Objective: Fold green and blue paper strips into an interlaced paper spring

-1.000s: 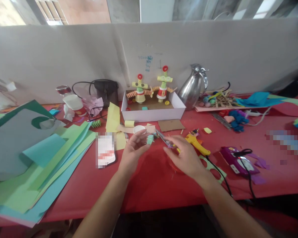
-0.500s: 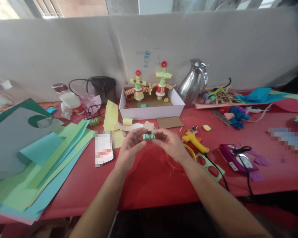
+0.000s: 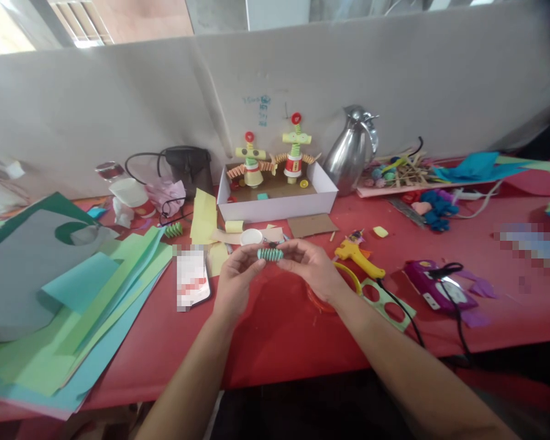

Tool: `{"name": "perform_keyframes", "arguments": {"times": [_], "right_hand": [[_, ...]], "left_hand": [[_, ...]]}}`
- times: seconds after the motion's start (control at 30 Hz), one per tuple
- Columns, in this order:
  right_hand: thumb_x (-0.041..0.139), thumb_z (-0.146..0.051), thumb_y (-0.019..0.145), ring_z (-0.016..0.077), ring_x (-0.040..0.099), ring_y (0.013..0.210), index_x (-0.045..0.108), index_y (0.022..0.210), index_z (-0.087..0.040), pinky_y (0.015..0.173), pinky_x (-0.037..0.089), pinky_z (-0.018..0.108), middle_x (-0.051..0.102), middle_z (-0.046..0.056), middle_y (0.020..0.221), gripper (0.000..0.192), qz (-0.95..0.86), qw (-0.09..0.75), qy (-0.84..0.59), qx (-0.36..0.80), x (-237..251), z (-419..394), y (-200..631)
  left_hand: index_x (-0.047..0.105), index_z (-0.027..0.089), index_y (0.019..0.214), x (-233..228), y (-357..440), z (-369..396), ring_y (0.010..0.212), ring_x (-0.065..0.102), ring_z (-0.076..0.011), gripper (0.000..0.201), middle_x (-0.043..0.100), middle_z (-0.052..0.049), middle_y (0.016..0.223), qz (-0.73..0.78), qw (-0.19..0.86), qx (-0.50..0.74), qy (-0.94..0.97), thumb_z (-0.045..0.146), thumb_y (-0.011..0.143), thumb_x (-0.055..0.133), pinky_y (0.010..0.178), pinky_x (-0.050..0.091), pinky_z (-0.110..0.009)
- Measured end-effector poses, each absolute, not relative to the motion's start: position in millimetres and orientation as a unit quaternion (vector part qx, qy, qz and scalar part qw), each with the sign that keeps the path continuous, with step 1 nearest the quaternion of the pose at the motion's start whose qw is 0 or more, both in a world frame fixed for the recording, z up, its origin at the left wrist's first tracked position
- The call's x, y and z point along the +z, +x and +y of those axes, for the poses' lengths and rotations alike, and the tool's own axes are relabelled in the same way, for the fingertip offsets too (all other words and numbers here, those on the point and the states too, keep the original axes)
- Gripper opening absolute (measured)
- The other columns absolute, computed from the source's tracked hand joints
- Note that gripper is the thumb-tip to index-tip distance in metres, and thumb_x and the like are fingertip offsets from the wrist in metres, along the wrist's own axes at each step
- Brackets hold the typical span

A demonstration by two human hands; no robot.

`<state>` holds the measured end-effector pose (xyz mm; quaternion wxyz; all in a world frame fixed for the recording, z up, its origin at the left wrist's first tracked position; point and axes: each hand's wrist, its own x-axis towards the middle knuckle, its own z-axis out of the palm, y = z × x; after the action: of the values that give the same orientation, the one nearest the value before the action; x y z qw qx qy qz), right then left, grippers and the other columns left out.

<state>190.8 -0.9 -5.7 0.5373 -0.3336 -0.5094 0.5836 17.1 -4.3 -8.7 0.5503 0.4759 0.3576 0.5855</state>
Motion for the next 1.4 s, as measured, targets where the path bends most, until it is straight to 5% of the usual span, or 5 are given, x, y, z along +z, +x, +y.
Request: {"name": "perform_keyframes", "arguments": {"times": [0.5, 0.77, 0.97, 1.13, 1.4], "right_hand": [[0.081, -0.029, 0.072, 0.0160, 0.065, 0.090, 0.069, 0.096, -0.024, 0.088, 0.053, 0.035, 0.071, 0.001, 0.093, 0.027, -0.502, 0.550, -0.343, 0.573, -5.6, -2.0, 189.6], [0.080, -0.026, 0.071, 0.0147, 0.065, 0.090, 0.063, 0.112, -0.029, 0.087, 0.055, 0.035, 0.065, 0.001, 0.110, 0.045, -0.505, 0.562, -0.340, 0.560, -9.1, -1.7, 187.5], [0.079, -0.030, 0.072, 0.0168, 0.066, 0.093, 0.065, 0.111, -0.028, 0.090, 0.054, 0.037, 0.066, 0.001, 0.108, 0.041, -0.512, 0.550, -0.346, 0.562, -9.9, -0.8, 186.7], [0.075, -0.033, 0.078, 0.0179, 0.066, 0.095, 0.070, 0.100, -0.025, 0.092, 0.052, 0.037, 0.071, 0.001, 0.099, 0.024, -0.514, 0.552, -0.339, 0.563, -5.2, -3.3, 185.8], [0.075, -0.036, 0.078, 0.0186, 0.067, 0.094, 0.071, 0.098, -0.026, 0.090, 0.054, 0.037, 0.073, 0.001, 0.098, 0.024, -0.504, 0.550, -0.344, 0.571, -4.5, -3.9, 185.4]], "left_hand": [[0.073, 0.023, 0.103, -10.2, 20.7, -6.7, 0.094, 0.065, -0.0154, 0.024, 0.073, -0.004, 0.103, 0.365, 0.527, 0.587, 0.493, 0.021, 0.079, 0.075, 0.088, 0.051, -0.028], [0.073, 0.020, 0.097, -12.6, 18.8, -2.7, 0.088, 0.068, -0.0152, 0.025, 0.073, -0.004, 0.095, 0.370, 0.559, 0.601, 0.436, 0.022, 0.074, 0.079, 0.083, 0.054, -0.028], [0.071, 0.019, 0.091, -12.8, 16.4, -0.8, 0.075, 0.069, -0.0130, 0.025, 0.072, -0.002, 0.085, 0.359, 0.648, 0.572, 0.353, 0.023, 0.069, 0.083, 0.066, 0.055, -0.021], [0.070, 0.018, 0.090, -14.0, 17.2, -1.5, 0.076, 0.069, -0.0128, 0.022, 0.072, -0.002, 0.083, 0.359, 0.651, 0.555, 0.374, 0.026, 0.073, 0.081, 0.066, 0.054, -0.021], [0.071, 0.018, 0.087, -13.3, 18.5, -3.1, 0.068, 0.066, -0.0119, 0.022, 0.071, -0.001, 0.077, 0.391, 0.625, 0.550, 0.392, 0.031, 0.073, 0.081, 0.063, 0.050, -0.022]]}}
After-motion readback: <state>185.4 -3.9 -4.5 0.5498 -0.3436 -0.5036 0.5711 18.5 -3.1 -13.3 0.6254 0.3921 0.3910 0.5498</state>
